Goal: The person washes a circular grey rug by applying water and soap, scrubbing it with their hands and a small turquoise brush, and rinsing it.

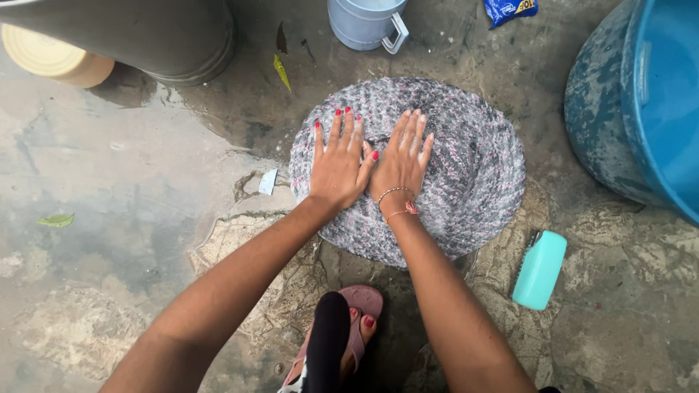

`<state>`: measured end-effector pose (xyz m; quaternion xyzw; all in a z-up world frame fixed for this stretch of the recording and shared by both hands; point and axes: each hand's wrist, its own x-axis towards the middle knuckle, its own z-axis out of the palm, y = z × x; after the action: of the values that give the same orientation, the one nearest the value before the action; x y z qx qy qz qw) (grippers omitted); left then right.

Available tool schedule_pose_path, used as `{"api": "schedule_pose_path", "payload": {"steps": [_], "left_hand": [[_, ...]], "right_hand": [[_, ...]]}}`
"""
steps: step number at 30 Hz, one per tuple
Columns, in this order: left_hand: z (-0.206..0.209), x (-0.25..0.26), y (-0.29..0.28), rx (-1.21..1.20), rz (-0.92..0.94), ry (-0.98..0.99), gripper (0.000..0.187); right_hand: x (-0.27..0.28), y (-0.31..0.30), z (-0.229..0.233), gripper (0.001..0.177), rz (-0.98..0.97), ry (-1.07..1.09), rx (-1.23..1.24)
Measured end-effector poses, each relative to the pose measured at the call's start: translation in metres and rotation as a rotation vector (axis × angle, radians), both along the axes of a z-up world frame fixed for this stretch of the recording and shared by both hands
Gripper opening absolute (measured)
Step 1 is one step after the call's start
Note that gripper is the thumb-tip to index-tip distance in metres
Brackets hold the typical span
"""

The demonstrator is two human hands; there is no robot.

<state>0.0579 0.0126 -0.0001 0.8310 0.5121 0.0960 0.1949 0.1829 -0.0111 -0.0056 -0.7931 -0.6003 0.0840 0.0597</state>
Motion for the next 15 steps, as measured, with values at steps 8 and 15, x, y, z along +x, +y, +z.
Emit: {"api": "schedule_pose_path", "payload": {"steps": [8,15], "left_hand": [[0.011,0.021,-0.02,-0.08,-0.035,-0.178,0.058],[0.001,0.023,-0.009,-0.243,0.198,-0.501,0.028]], "right_hand": [[0.012,-0.005,-0.038,0.078,0.049,-0.284,0.136],[0.005,-0.008,-0.007,0.098,0.052,0.149,0.213]]}}
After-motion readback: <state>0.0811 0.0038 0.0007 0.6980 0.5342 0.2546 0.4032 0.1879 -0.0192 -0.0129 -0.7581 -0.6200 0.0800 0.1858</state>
